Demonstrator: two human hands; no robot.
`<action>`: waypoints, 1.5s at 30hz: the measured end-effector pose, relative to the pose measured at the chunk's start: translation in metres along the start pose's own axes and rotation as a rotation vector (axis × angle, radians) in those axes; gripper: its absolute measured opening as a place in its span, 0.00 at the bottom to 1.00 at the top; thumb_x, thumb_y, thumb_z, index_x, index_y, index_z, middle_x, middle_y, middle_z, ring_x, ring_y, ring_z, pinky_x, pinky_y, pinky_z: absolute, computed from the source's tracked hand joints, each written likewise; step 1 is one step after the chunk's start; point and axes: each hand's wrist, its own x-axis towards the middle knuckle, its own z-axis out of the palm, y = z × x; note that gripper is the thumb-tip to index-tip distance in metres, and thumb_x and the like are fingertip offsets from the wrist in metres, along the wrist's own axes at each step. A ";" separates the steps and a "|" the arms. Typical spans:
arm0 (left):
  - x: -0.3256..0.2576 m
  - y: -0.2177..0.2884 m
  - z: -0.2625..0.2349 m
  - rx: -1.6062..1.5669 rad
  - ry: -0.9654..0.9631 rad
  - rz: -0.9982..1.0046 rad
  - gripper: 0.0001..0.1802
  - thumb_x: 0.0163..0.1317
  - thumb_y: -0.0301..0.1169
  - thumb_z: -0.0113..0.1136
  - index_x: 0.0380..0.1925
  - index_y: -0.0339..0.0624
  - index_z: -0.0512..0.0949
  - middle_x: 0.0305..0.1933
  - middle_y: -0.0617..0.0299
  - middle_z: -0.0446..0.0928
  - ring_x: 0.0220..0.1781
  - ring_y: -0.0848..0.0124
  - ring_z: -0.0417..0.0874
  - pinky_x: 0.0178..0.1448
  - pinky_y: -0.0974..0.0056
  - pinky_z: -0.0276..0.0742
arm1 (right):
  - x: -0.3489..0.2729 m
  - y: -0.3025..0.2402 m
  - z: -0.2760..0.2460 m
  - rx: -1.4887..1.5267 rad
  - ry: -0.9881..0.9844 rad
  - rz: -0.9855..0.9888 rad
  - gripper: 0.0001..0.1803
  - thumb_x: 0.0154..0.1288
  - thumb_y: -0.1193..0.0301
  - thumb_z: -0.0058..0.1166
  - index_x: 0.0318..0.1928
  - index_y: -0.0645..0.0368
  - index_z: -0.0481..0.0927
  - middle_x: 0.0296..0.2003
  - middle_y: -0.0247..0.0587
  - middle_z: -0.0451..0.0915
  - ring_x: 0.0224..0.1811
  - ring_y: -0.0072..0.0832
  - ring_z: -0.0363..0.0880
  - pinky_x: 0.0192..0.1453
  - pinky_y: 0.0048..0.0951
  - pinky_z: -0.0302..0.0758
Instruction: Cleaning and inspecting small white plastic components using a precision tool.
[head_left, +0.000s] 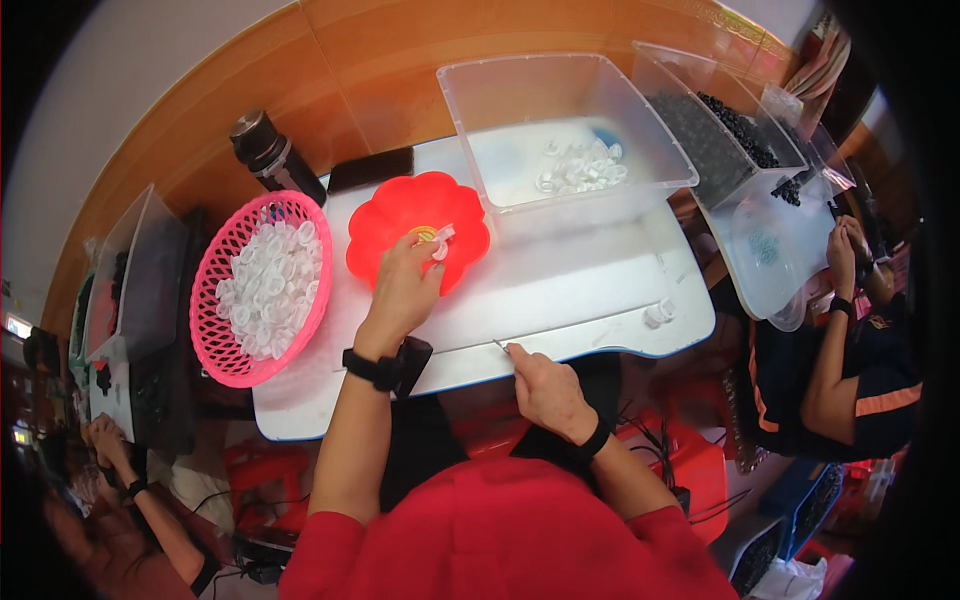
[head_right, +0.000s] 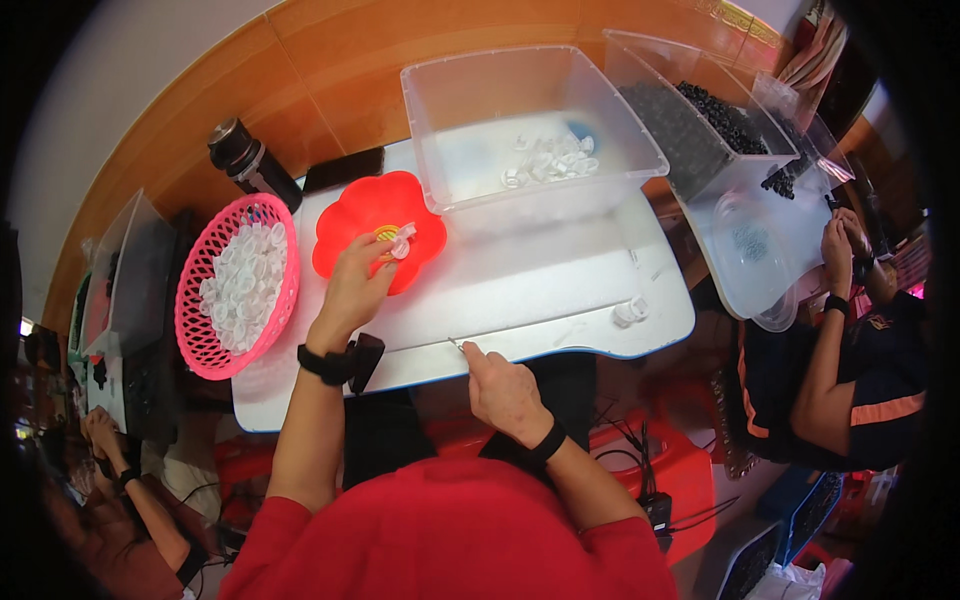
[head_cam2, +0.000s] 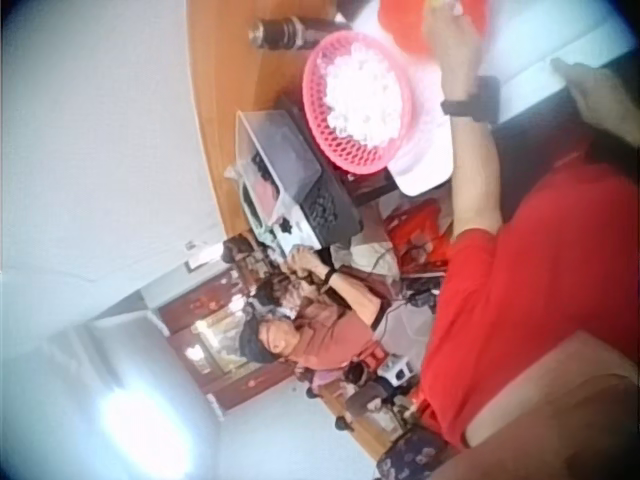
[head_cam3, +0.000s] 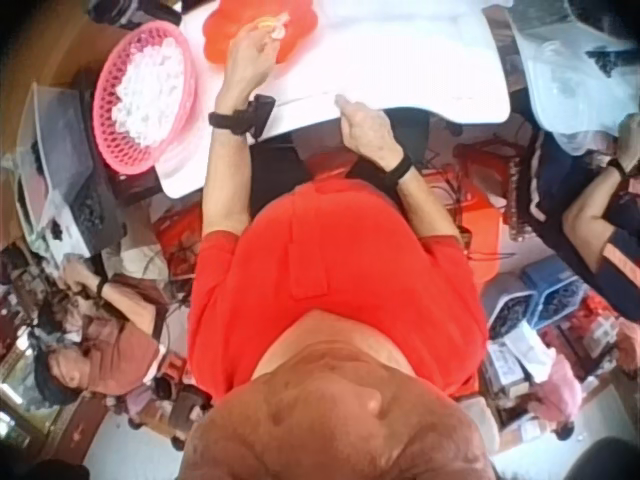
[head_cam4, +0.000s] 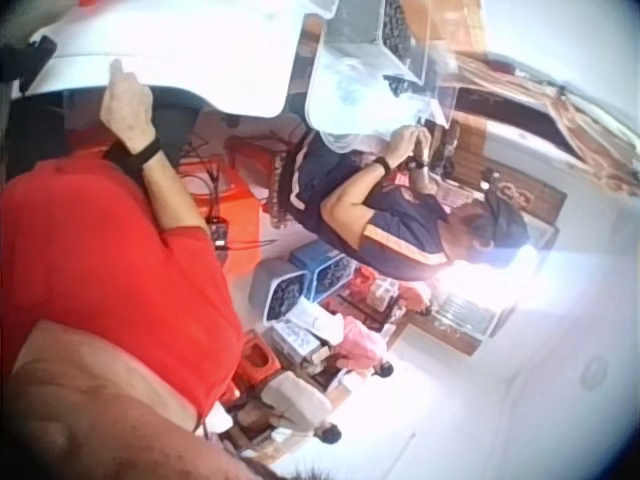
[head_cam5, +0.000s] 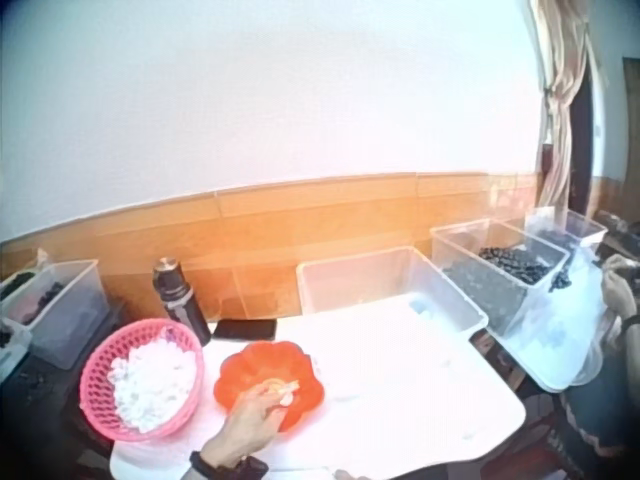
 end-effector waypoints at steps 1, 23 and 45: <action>0.007 -0.001 0.006 0.070 -0.053 0.022 0.14 0.53 0.25 0.55 0.41 0.33 0.77 0.48 0.46 0.75 0.45 0.50 0.76 0.54 0.57 0.71 | 0.000 -0.001 0.000 0.020 0.007 -0.002 0.19 0.57 0.76 0.47 0.51 0.61 0.69 0.27 0.51 0.76 0.29 0.48 0.76 0.32 0.44 0.73; -0.113 0.055 0.009 -0.933 -0.073 -0.230 0.14 0.55 0.15 0.56 0.43 0.32 0.77 0.51 0.54 0.75 0.44 0.76 0.75 0.45 0.72 0.73 | 0.011 -0.034 -0.007 1.050 0.087 0.383 0.04 0.62 0.77 0.49 0.36 0.65 0.74 0.24 0.33 0.77 0.20 0.12 0.68 0.22 0.14 0.64; -0.125 -0.002 0.028 -1.378 -0.144 -0.491 0.18 0.56 0.18 0.58 0.48 0.29 0.73 0.41 0.53 0.79 0.41 0.69 0.81 0.46 0.68 0.80 | -0.011 -0.023 0.004 0.490 -0.057 -0.026 0.23 0.60 0.78 0.44 0.57 0.64 0.68 0.26 0.50 0.76 0.27 0.37 0.76 0.34 0.32 0.73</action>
